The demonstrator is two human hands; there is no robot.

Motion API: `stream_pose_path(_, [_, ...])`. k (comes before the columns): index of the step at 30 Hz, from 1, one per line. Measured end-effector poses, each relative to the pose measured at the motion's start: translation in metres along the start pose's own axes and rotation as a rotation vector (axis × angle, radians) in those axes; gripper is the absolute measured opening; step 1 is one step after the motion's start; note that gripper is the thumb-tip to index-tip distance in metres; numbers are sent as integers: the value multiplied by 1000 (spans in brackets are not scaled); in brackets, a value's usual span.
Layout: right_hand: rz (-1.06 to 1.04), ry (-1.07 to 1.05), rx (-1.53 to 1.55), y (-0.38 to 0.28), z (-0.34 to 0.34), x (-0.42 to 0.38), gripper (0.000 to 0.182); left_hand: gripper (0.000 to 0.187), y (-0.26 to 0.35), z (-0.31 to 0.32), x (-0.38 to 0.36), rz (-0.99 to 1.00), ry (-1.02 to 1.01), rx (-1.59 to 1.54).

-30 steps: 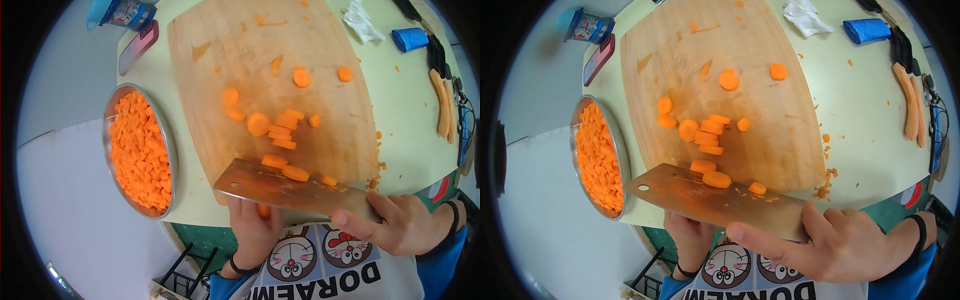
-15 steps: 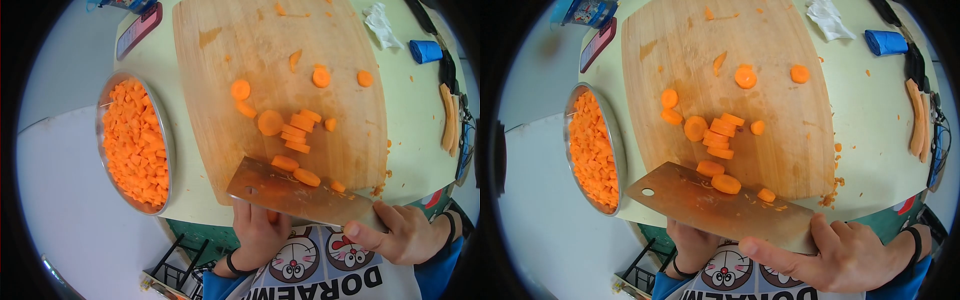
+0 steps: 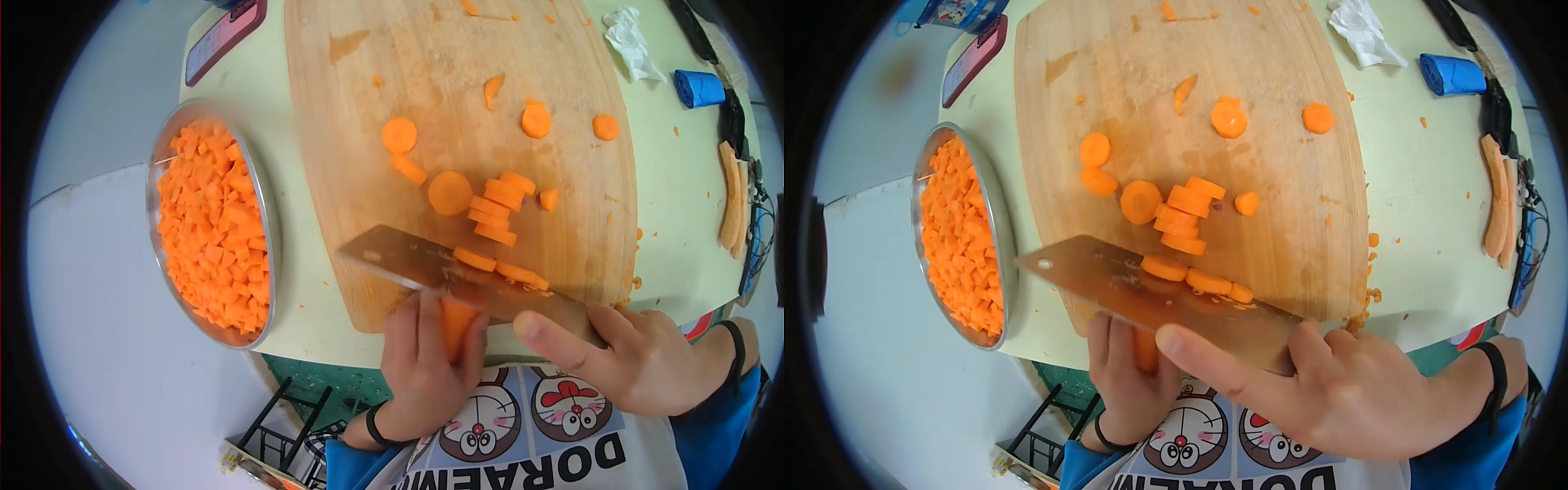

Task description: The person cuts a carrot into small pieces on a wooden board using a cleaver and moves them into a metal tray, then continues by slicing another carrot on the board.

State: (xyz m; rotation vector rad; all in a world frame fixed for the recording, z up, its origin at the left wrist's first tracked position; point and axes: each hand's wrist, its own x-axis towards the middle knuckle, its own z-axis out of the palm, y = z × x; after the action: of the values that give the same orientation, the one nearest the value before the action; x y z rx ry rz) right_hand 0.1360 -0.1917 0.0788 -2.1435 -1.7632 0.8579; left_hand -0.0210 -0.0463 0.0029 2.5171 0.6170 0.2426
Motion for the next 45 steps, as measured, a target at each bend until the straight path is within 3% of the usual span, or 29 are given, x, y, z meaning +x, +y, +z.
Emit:
stream_pose_path(9, [63, -42, 76, 13, -8, 4, 81, 46, 2, 0, 3, -20, 42, 7])
stream_pose_path(12, [1, 50, 75, 16, -7, 1, 80, 48, 4, -4, 3, -53, 37, -31])
stream_pose_path(14, [151, 242, 250, 13, -5, -3, 60, 44, 8, -8, 4, -147, -4, -96])
stream_pose_path(15, [132, 224, 248, 15, -4, -5, 60, 44, 8, -6, 6, -171, 8, -94])
stream_pose_path(17, [10, 424, 141, 19, 4, -3, 33, 43, -1, -6, 10, -71, 15, -97])
stream_pose_path(18, [82, 407, 168, 14, 2, -2, 24, 43, -6, -6, 11, -122, 19, -76])
stream_pose_path(20, [140, 422, 185, 12, 3, -1, 12, 42, -10, -4, 18, -2, 49, -109])
stream_pose_path(27, [158, 489, 90, 15, 1, -15, 9, 43, -6, -3, 20, -5, 92, -111])
stream_pose_path(36, [173, 579, 130, 20, 10, -24, 9, 41, -23, -9, 14, -6, 72, -356])
stream_pose_path(45, [160, 587, 96, 18, 9, -26, 11, 29, -29, -10, 14, -187, 31, -722])
